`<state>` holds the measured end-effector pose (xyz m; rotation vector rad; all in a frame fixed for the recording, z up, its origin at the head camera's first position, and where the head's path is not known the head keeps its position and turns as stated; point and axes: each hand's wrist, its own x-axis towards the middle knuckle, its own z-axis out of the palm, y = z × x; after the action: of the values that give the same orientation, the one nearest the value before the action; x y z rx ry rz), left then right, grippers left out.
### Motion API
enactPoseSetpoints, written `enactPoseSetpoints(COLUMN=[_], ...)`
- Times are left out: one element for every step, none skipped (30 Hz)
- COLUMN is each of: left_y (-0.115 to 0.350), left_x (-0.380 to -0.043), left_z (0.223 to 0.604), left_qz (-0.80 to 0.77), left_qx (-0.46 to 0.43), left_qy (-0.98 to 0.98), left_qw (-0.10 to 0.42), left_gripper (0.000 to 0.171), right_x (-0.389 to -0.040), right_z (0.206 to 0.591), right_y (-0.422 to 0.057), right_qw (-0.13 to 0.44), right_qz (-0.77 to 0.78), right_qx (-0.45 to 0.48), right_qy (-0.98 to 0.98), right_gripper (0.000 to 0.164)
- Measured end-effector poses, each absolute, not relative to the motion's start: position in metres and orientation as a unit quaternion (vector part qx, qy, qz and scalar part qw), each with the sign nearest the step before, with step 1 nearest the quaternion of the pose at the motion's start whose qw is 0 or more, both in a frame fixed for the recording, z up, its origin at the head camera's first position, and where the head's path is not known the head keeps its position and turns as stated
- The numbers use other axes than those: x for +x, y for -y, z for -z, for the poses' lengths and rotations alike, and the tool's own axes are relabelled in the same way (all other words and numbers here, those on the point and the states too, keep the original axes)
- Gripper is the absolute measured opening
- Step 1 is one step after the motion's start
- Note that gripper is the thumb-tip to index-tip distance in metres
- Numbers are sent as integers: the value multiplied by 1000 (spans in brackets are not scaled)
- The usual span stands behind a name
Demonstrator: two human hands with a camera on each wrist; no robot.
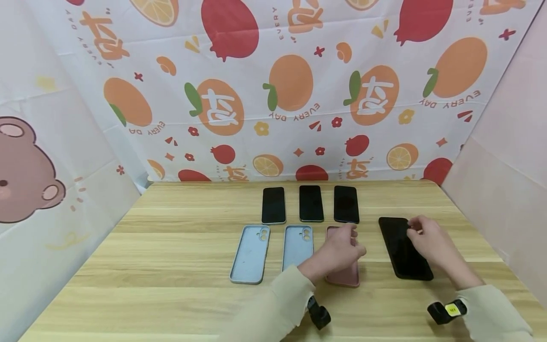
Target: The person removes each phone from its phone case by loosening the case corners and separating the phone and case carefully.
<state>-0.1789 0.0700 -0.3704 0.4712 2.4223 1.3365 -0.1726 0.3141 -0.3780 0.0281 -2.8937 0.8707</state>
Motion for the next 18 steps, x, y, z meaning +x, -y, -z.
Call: enactPoseSetpoints(left_y=[-73, -77, -81, -84, -88, -92, -96, -99, -103, -107, -110, -113, -117, -120, -123, -125, -128, -130], left_x=[-179, -178, -178, -177, -177, -176, -175, -174, -173, -173, -172, -171, -171, -170, -170, -170, -170, -170], left_z=[371, 372, 372, 372, 373, 373, 373, 373, 374, 374, 375, 376, 377, 378, 380, 381, 382, 383], left_qz=[-480, -489, -496, -501, -504, -508, -515, -521, -529, -537, -548, -559, -566, -572, -582, -595, -614, -634], left_qx=[158, 149, 140, 132, 124, 116, 109, 102, 95, 87, 79, 72, 61, 51, 42, 33, 28, 23], left_qy=[-845, -840, -835, -832, -830, -826, -822, -816, -810, -804, -795, -786, -780, -774, -765, -753, -736, -719], left_qw=[175, 183, 191, 199, 206, 213, 219, 226, 234, 241, 247, 254, 261, 267, 273, 278, 283, 285], left_gripper=[62, 62, 61, 61, 60, 58, 57, 57, 57, 56, 56, 57, 57, 58, 58, 59, 60, 61], right_x=[-172, -171, -171, -171, -170, -170, -170, -170, -170, -169, -170, -170, -169, -169, -169, -169, -169, -169], right_z=[379, 380, 381, 382, 383, 383, 384, 384, 385, 384, 385, 385, 385, 385, 386, 387, 388, 389], right_y=[-317, -320, -323, -325, -327, -328, -328, -329, -329, -330, -330, -331, -332, -333, -334, -335, -336, -336], right_qw=[52, 44, 34, 23, 10, -1, -8, -14, -20, -28, -33, -39, -45, -52, -59, -59, -58, -56], right_qz=[-273, -261, -251, -246, -243, -241, -241, -241, -242, -245, -248, -252, -258, -264, -271, -276, -279, -282], right_qx=[5, 1, -1, -4, -6, -7, -7, -7, -8, -11, -13, -17, -22, -27, -33, -36, -37, -40], right_qy=[961, 964, 967, 969, 970, 971, 971, 970, 970, 969, 968, 967, 965, 963, 960, 959, 958, 957], right_gripper=[33, 34, 36, 38, 40, 43, 45, 47, 48, 50, 51, 52, 53, 53, 53, 52, 51, 50])
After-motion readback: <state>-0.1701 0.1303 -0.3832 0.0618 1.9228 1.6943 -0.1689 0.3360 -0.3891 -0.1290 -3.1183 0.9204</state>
